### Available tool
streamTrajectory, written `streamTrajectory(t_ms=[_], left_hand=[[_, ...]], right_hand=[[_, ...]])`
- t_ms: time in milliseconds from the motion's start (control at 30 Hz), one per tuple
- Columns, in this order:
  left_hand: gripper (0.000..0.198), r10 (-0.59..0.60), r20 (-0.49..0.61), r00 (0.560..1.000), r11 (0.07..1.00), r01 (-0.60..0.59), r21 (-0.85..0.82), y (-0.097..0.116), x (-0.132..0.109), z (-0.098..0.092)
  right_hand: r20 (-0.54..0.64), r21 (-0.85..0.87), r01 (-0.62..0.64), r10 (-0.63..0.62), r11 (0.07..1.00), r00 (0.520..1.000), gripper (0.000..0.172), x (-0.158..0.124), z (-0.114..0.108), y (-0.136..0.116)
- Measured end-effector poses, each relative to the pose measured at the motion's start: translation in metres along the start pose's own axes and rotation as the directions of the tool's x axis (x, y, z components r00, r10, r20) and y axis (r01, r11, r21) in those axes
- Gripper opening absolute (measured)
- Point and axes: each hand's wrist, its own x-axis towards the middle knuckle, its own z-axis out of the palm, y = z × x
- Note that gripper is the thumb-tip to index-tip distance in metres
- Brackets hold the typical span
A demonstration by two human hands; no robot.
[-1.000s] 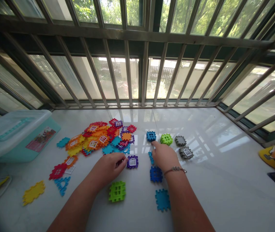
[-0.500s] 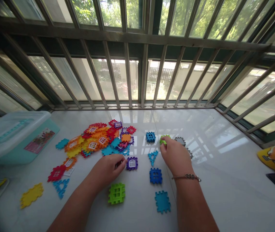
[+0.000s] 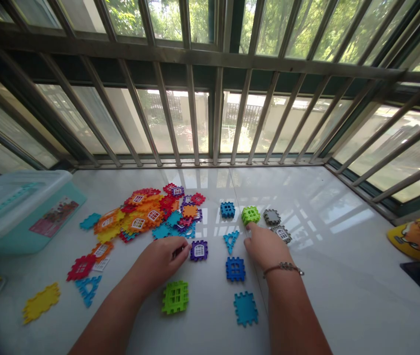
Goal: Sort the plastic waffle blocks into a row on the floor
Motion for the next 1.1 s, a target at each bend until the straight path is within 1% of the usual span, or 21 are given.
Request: streamTrajectory(t_ms=[267,667,767,867,933,967,1000,1067,1100], left_hand=[[0.03,0.009,-0.002,1.0,1.0,-0.009,0.004,0.0,0.001,0.001],[0.03,-0.012,-0.001,1.0,1.0,0.012,0.006,0.0,0.001,-0.001],[0.031,-0.008,-0.001,1.0,1.0,0.008,0.012,0.0,0.0,0.0],[0.031,-0.007,-0.002,1.0,1.0,0.007,0.017,0.0,0.0,0.0],[0.032,-0.005,-0.006,1.0,1.0,0.005,0.011,0.0,0.0,0.0],[0.032,-0.004,-0.01,1.0,1.0,0.004,0.008,-0.001,0.0,0.0],[0.033,-0.004,-0.015,1.0,1.0,0.004,0.005,-0.001,0.0,0.0],[0.033,-0.008,-0.026,1.0,1.0,0.008,0.005,-0.002,-0.001,-0.001],[0.033,-0.009,-0.03,1.0,1.0,0.01,0.006,-0.003,-0.001,-0.001]], right_hand=[[0.001,0.023,-0.015,0.015,1.0,1.0,0.055,0.003,0.0,-0.003],[-0.031,0.044,-0.016,0.018,0.999,0.999,0.063,0.019,0.008,-0.001],[-0.034,0.04,-0.012,0.013,0.999,0.999,0.063,0.02,0.008,-0.002],[-0.06,0.04,0.004,-0.002,0.999,0.998,0.06,0.014,0.001,0.0],[-0.125,0.063,-0.026,0.033,0.998,0.992,0.052,0.007,-0.008,0.004],[-0.183,0.081,-0.049,0.063,0.996,0.981,0.049,0.003,-0.013,0.008],[-0.255,0.095,-0.076,0.098,0.993,0.962,0.046,0.001,-0.017,0.013],[-0.398,0.104,-0.129,0.16,0.986,0.904,0.043,-0.001,-0.024,0.024],[-0.447,0.097,-0.152,0.179,0.984,0.876,0.042,0.0,-0.025,0.03]])
